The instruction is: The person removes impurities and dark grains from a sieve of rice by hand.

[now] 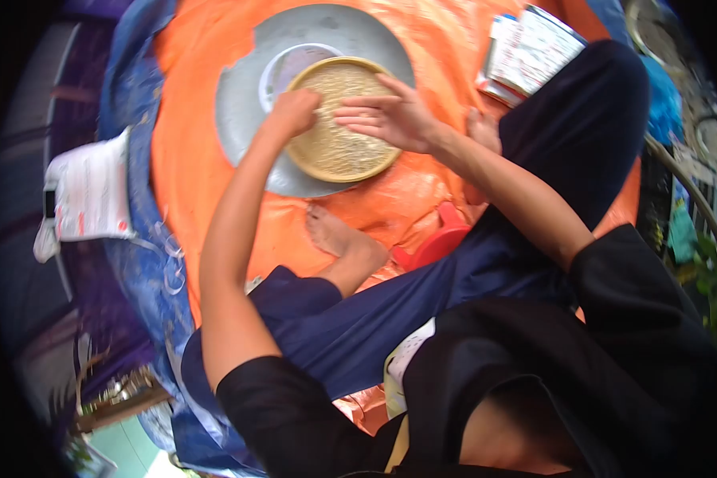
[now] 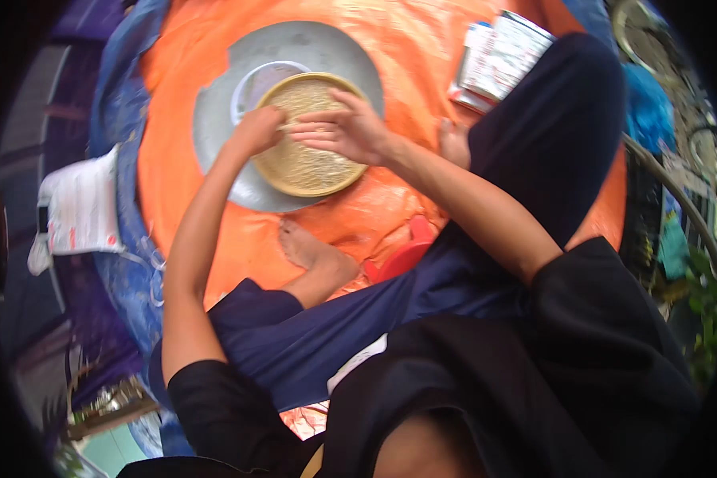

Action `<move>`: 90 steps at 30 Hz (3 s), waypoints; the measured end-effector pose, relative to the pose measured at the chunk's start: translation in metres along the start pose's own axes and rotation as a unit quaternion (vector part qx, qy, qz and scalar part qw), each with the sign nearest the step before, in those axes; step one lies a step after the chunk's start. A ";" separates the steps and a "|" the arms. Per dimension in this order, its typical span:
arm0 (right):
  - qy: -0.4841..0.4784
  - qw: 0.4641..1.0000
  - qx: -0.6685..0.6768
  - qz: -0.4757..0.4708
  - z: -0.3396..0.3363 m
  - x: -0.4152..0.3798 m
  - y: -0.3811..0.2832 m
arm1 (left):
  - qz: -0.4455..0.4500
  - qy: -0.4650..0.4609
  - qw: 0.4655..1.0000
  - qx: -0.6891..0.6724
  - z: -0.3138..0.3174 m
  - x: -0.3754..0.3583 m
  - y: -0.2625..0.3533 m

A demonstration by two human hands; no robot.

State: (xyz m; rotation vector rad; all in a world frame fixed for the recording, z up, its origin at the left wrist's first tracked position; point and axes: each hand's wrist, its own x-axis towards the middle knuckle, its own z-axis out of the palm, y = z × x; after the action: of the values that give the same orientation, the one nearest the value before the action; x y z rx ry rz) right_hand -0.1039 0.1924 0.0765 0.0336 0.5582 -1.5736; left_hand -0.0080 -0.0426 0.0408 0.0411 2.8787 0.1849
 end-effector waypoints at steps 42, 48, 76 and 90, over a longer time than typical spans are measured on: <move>0.022 0.998 -0.007 -0.057 -0.015 0.003 0.000 | -0.053 0.016 0.993 -0.108 -0.012 -0.009 0.004; 0.025 0.998 -0.008 -0.055 -0.013 0.003 0.000 | -0.045 0.016 0.995 -0.084 -0.010 -0.009 0.006; 0.140 0.989 -0.053 -0.003 -0.019 0.007 0.004 | -0.073 -0.026 0.968 -0.240 -0.023 0.004 -0.019; 0.128 0.989 -0.071 -0.008 -0.020 0.006 0.002 | -0.065 -0.045 0.956 -0.283 -0.022 0.012 -0.016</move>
State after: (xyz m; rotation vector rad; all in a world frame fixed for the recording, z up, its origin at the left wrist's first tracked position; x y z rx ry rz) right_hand -0.1090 0.1937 0.0562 0.1250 0.8729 -1.5507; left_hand -0.0259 -0.0604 0.0572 -0.2396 2.6150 0.9406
